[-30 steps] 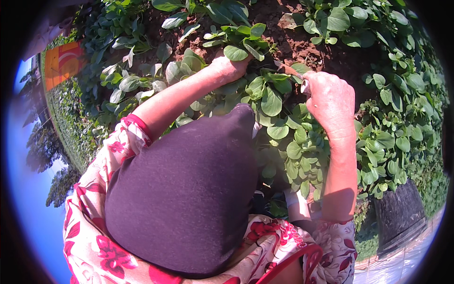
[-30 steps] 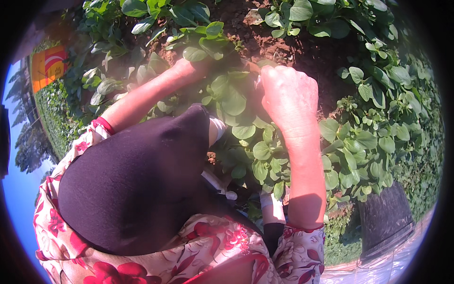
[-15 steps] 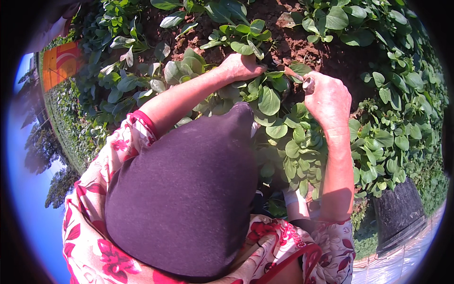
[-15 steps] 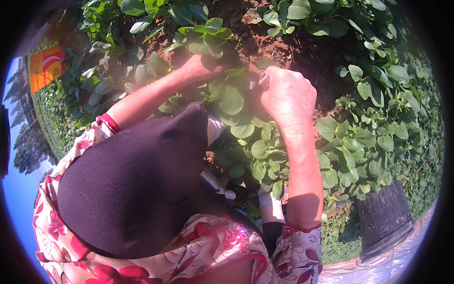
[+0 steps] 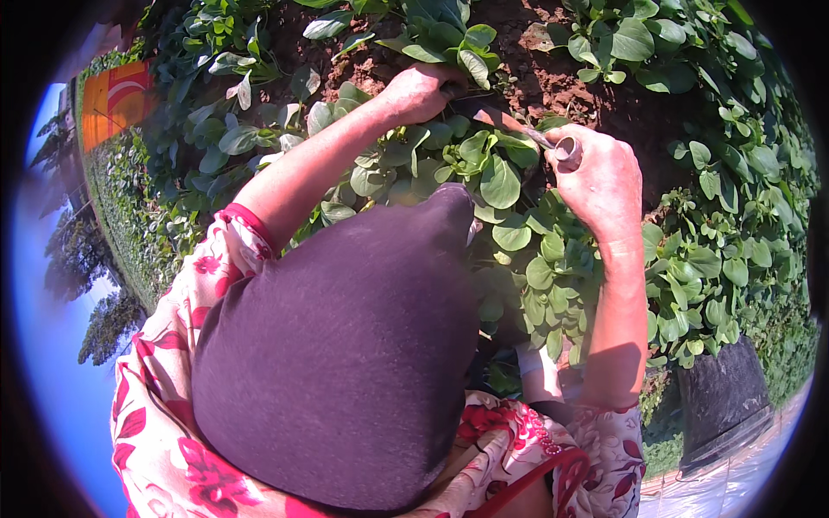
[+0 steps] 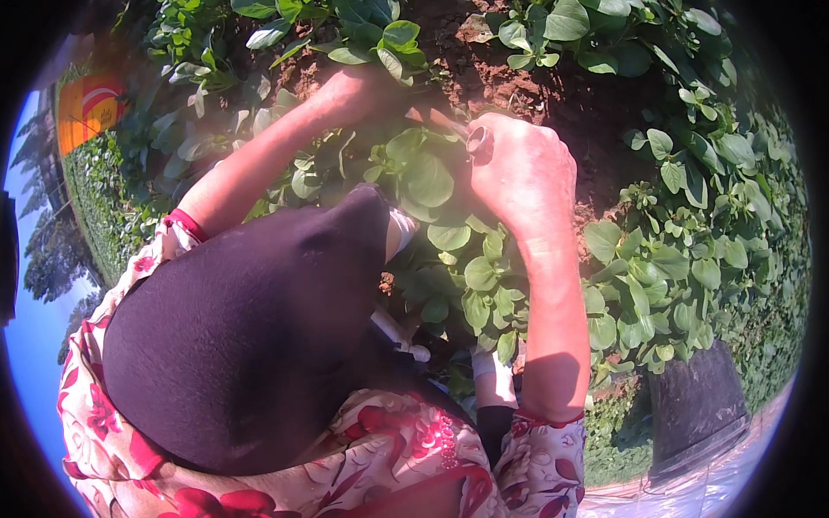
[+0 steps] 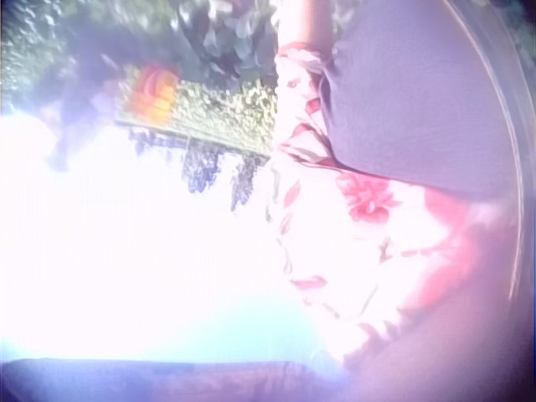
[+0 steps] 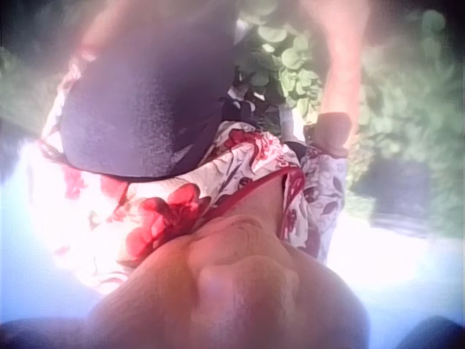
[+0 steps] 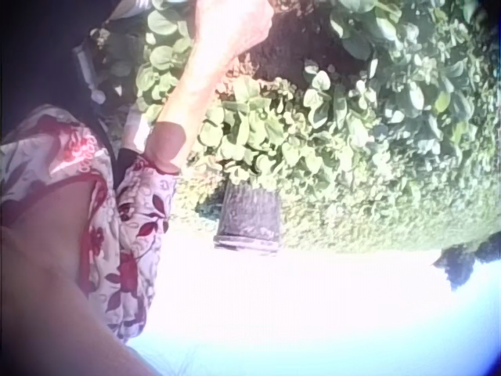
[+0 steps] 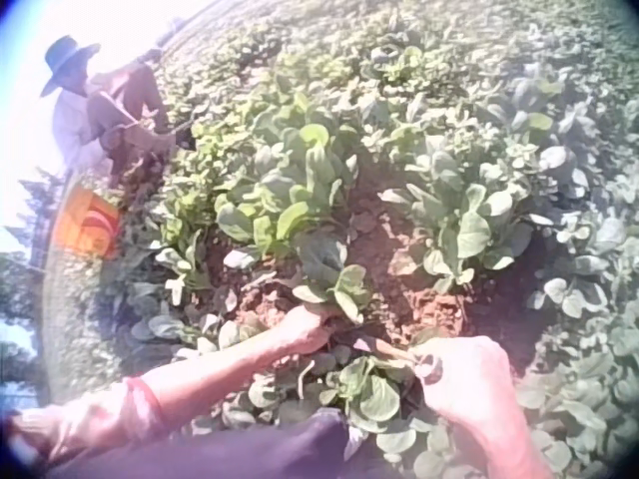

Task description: The person harvests leafy green plants using a small hand tool to cut them at the base and then pulls them from the soil by hand.

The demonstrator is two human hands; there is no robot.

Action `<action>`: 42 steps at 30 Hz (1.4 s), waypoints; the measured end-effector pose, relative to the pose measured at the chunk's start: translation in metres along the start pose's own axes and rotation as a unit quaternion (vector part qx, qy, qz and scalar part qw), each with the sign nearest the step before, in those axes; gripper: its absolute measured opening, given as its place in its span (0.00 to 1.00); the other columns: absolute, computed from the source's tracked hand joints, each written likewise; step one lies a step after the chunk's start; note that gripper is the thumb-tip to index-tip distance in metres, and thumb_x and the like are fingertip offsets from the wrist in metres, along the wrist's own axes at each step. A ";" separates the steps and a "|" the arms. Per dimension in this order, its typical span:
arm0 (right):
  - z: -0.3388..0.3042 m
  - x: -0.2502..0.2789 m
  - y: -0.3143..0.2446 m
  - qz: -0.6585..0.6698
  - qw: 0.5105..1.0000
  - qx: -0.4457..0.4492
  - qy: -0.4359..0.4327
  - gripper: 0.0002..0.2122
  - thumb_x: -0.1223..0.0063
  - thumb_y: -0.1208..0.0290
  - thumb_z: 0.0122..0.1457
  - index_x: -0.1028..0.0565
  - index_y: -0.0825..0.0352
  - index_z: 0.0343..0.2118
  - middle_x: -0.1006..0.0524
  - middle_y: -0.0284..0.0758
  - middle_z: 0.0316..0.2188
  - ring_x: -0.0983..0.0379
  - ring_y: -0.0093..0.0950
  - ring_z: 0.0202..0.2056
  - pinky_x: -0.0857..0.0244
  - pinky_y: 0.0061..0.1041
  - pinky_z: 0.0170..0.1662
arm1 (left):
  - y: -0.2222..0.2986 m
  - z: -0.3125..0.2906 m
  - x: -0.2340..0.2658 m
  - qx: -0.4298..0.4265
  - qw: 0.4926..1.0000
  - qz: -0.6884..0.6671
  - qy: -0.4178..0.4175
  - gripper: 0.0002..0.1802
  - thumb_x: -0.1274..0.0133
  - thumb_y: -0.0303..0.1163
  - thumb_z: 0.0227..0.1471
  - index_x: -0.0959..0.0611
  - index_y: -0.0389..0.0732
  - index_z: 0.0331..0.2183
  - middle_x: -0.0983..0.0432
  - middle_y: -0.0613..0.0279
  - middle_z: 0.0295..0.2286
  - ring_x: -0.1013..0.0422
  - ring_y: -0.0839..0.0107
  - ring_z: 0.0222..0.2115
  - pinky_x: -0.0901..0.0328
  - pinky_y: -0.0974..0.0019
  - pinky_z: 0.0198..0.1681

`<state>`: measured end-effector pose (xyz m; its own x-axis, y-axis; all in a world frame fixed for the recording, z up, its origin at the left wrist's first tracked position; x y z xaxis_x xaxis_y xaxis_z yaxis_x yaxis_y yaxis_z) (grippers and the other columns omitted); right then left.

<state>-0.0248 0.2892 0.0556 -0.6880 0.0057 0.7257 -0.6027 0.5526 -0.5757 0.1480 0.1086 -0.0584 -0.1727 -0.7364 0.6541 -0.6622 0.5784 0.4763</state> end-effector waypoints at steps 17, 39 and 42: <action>0.005 -0.031 -0.027 -0.132 0.966 0.221 -0.007 0.02 0.43 0.71 0.45 0.23 0.61 0.22 0.24 0.36 0.20 0.23 0.34 0.25 0.30 0.32 0.27 | 0.020 -0.048 -0.020 -0.027 0.979 0.197 -0.055 0.20 0.40 0.34 0.42 0.23 0.42 0.40 0.25 0.56 0.37 0.26 0.58 0.38 0.28 0.57 0.32; 0.047 -0.060 -0.032 -0.120 0.937 0.317 -0.083 0.03 0.44 0.74 0.42 0.22 0.63 0.22 0.22 0.38 0.22 0.23 0.36 0.28 0.29 0.34 0.31 | -0.007 -0.078 -0.033 0.146 0.954 0.256 -0.064 0.08 0.49 0.31 0.44 0.17 0.39 0.23 0.20 0.51 0.23 0.21 0.60 0.27 0.29 0.57 0.25; 0.058 -0.057 -0.025 -0.107 0.949 0.277 -0.110 0.07 0.44 0.76 0.40 0.24 0.62 0.26 0.23 0.36 0.23 0.24 0.37 0.31 0.30 0.37 0.34 | -0.027 -0.077 -0.030 0.203 0.953 0.222 -0.024 0.07 0.46 0.31 0.42 0.17 0.38 0.23 0.20 0.50 0.24 0.21 0.58 0.27 0.27 0.57 0.27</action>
<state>0.0061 0.2265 0.0068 -0.5567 -0.2658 0.7870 -0.8162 -0.0015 -0.5778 0.2275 0.1422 -0.0453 -0.5284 -0.4705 0.7067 -0.7419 0.6605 -0.1149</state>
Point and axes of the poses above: each hand's wrist, its own z-axis towards the middle knuckle, its own x-axis out of the back of the hand, y = z × x, the point moved 2 cm from there along z, towards the middle knuckle
